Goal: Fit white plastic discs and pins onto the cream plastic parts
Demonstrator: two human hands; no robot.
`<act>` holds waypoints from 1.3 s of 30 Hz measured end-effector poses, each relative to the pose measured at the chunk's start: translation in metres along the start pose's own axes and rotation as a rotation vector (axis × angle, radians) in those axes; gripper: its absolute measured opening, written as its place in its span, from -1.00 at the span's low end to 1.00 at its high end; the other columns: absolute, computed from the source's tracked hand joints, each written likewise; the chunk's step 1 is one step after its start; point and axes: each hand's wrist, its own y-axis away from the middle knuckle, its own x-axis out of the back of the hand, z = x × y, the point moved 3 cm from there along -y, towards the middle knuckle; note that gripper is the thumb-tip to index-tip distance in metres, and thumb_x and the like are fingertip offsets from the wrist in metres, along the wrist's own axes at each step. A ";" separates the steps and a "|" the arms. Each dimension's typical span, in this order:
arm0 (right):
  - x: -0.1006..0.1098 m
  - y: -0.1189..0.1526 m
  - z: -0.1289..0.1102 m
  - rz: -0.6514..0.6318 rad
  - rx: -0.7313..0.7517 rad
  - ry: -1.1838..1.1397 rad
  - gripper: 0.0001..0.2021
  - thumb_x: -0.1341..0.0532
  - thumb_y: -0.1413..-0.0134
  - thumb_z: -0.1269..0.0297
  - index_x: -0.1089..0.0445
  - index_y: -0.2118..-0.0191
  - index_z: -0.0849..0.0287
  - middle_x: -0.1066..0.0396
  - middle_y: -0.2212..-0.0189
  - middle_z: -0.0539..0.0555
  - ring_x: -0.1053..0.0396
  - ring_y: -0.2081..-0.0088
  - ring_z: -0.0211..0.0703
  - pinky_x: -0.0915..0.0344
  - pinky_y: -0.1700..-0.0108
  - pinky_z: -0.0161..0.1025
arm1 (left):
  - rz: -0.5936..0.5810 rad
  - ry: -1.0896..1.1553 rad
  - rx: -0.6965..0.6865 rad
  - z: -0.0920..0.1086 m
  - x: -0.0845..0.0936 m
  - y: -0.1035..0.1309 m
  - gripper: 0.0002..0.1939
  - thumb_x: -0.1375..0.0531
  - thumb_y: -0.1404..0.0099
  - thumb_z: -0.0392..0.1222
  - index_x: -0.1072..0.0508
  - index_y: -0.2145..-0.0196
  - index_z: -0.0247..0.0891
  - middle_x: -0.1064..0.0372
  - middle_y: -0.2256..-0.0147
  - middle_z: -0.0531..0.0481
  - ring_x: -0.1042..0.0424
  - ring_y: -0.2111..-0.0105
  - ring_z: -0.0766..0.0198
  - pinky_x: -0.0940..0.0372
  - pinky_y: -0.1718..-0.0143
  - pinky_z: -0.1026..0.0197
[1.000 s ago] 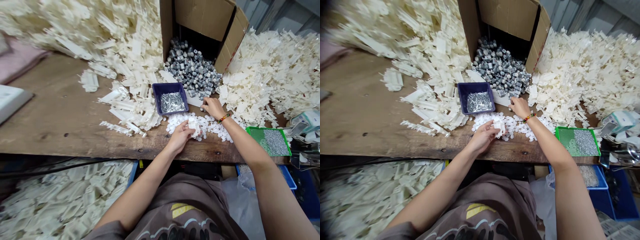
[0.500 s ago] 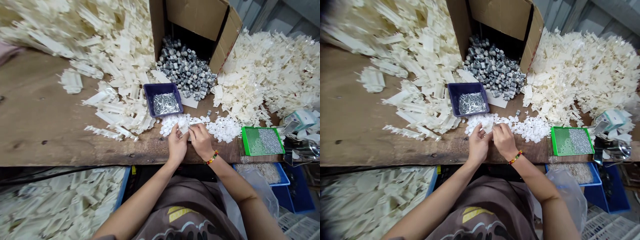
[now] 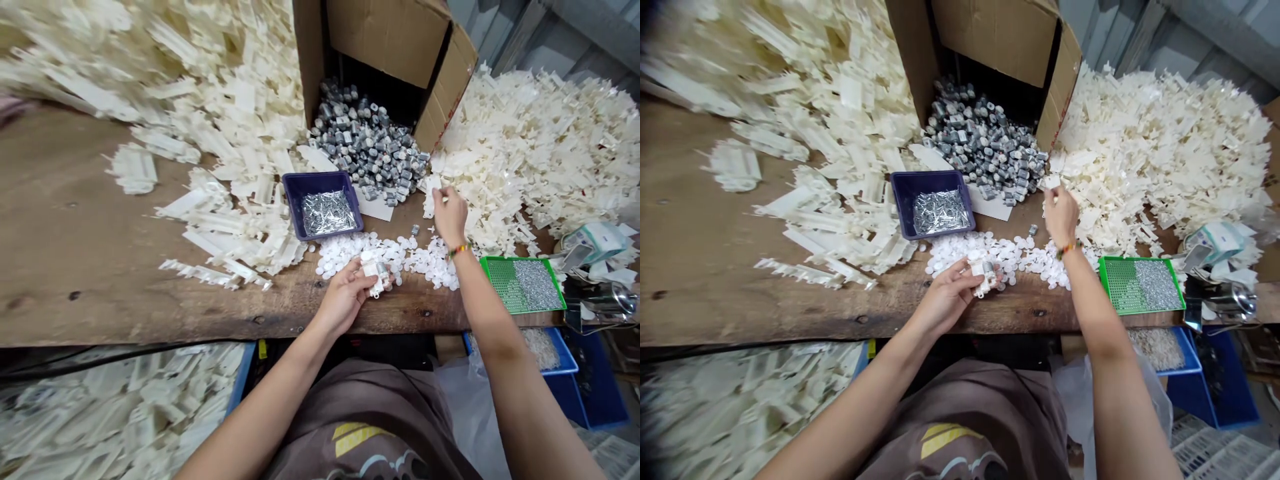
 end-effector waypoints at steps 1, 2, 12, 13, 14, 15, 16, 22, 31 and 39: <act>-0.002 -0.028 0.008 0.037 -0.037 0.104 -0.74 -0.03 -0.22 0.19 -0.34 0.25 0.28 -0.41 0.30 0.23 -0.37 0.25 -0.07 -0.26 0.18 -0.12 | -0.017 -0.003 0.018 0.001 -0.002 0.001 -0.60 -0.30 0.04 -0.36 -0.36 0.19 -0.32 -0.52 0.31 -0.06 -0.53 0.35 0.21 -0.36 0.23 0.23; -0.007 -0.053 0.015 0.023 -0.082 0.195 -0.78 -0.10 -0.16 0.26 -0.33 0.20 0.33 -0.40 0.27 0.29 -0.37 0.19 0.01 -0.25 0.15 -0.08 | -0.034 -0.007 0.035 0.000 -0.004 0.002 -0.58 -0.30 0.03 -0.36 -0.35 0.17 -0.32 -0.53 0.31 -0.07 -0.53 0.34 0.21 -0.36 0.22 0.22; -0.017 -0.086 0.039 -0.235 -0.181 -0.005 -0.90 -0.25 0.29 0.47 -0.34 0.49 0.30 -0.28 0.60 0.02 -0.31 0.46 -0.17 -0.26 0.40 -0.24 | -0.083 -0.018 0.083 -0.003 -0.001 0.004 -0.56 -0.29 0.01 -0.37 -0.33 0.13 -0.34 -0.53 0.28 -0.10 -0.54 0.30 0.17 -0.36 0.18 0.20; -0.012 -0.081 0.038 -0.223 -0.170 -0.117 -0.91 -0.24 0.26 0.45 -0.33 0.50 0.28 -0.24 0.62 -0.04 -0.26 0.52 -0.25 -0.23 0.46 -0.29 | -0.083 -0.007 0.089 -0.003 -0.001 0.003 -0.57 -0.29 0.01 -0.37 -0.34 0.14 -0.34 -0.53 0.28 -0.11 -0.54 0.31 0.16 -0.37 0.19 0.19; -0.005 -0.076 0.035 -0.199 -0.143 -0.235 -0.92 -0.23 0.24 0.43 -0.32 0.50 0.26 -0.21 0.63 -0.07 -0.21 0.56 -0.31 -0.19 0.51 -0.33 | -0.084 0.005 0.093 -0.004 -0.001 0.002 -0.58 -0.29 0.02 -0.38 -0.34 0.16 -0.34 -0.53 0.28 -0.11 -0.54 0.31 0.15 -0.37 0.19 0.19; 0.001 -0.069 0.030 -0.167 -0.109 -0.355 -0.92 -0.23 0.22 0.41 -0.31 0.49 0.23 -0.19 0.63 -0.10 -0.17 0.59 -0.36 -0.15 0.55 -0.37 | -0.085 0.014 0.094 -0.004 -0.001 0.001 -0.59 -0.29 0.02 -0.39 -0.34 0.17 -0.35 -0.53 0.28 -0.12 -0.54 0.32 0.15 -0.37 0.19 0.18; 0.008 -0.061 0.025 -0.138 -0.076 -0.474 -0.91 -0.25 0.22 0.41 -0.31 0.48 0.22 -0.18 0.63 -0.12 -0.13 0.62 -0.40 -0.11 0.58 -0.39 | -0.085 0.021 0.092 -0.004 -0.001 0.000 -0.60 -0.29 0.02 -0.39 -0.35 0.18 -0.35 -0.53 0.29 -0.12 -0.54 0.32 0.14 -0.37 0.20 0.17; 0.028 0.012 -0.008 -0.409 -0.059 -0.813 -0.84 -0.28 0.15 0.29 -0.32 0.38 0.14 -0.24 0.63 -0.11 -0.22 0.63 -0.35 -0.22 0.60 -0.34 | -0.069 0.021 0.032 -0.001 0.003 -0.005 -0.62 -0.28 0.02 -0.38 -0.37 0.19 -0.35 -0.53 0.29 -0.13 -0.54 0.37 0.16 -0.37 0.22 0.14; 0.023 0.092 -0.037 -0.386 0.068 -0.694 -0.83 -0.23 0.07 0.30 -0.24 0.33 0.13 -0.25 0.52 -0.07 -0.23 0.52 -0.32 -0.22 0.50 -0.32 | 0.034 -0.066 -0.073 -0.005 0.004 -0.007 -0.47 -0.32 0.07 -0.33 -0.39 0.08 -0.35 -0.53 0.35 -0.03 -0.48 0.42 0.28 -0.32 0.32 0.26; 0.005 0.143 -0.071 -0.281 0.533 -0.022 -0.86 -0.09 -0.02 0.44 -0.26 0.25 0.17 -0.39 0.38 0.13 -0.33 0.35 -0.09 -0.21 0.34 -0.21 | 0.135 -0.303 -0.284 -0.006 0.009 -0.002 -0.44 -0.23 0.02 -0.34 -0.41 -0.01 -0.31 -0.51 0.18 -0.05 -0.45 0.18 0.20 -0.26 0.08 0.20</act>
